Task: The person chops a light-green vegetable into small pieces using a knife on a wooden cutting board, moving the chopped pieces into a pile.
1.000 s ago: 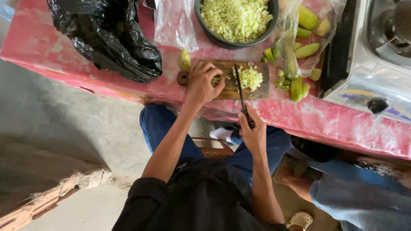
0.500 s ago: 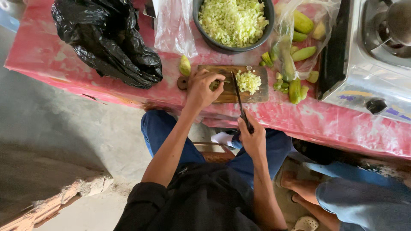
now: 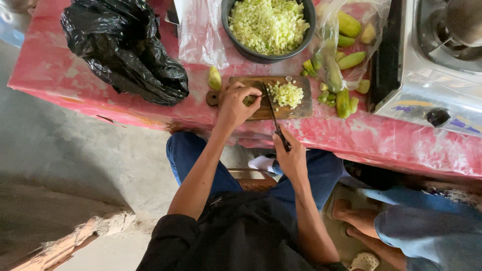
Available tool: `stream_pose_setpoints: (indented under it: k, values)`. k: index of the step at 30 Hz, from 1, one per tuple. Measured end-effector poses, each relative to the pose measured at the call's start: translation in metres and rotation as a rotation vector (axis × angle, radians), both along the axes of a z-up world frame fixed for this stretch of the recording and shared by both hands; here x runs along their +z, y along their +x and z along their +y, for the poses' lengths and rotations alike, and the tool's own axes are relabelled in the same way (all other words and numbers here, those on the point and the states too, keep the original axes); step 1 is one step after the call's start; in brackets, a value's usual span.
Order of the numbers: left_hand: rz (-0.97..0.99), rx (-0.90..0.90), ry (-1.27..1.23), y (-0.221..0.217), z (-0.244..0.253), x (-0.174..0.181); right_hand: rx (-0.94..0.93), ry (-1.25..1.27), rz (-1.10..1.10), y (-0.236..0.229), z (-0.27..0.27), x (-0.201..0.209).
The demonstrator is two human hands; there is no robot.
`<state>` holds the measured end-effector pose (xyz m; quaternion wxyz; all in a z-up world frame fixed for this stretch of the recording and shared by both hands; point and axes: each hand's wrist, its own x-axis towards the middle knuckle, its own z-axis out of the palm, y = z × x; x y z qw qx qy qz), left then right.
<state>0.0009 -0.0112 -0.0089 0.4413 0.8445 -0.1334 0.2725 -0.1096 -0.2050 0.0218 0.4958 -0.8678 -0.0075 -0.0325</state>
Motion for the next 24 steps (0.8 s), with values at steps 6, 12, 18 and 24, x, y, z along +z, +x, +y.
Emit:
stream_pose_setpoints:
  k: [6, 12, 18, 24]
  values:
    - [-0.059, 0.022, 0.051, -0.004, 0.001, 0.007, -0.022, 0.151, 0.141, 0.003, -0.003, 0.008]
    - [-0.016, 0.017, 0.092, -0.003, 0.002, 0.007, -0.025, 0.162, 0.243, -0.007, 0.003, 0.02]
    - [-0.069, 0.02, 0.07, -0.003, 0.001, 0.004, -0.011, 0.14, 0.208, -0.008, 0.005, 0.016]
    - [0.007, -0.004, 0.057, -0.003, 0.001, 0.005, 0.007, 0.037, 0.071, -0.003, 0.005, 0.004]
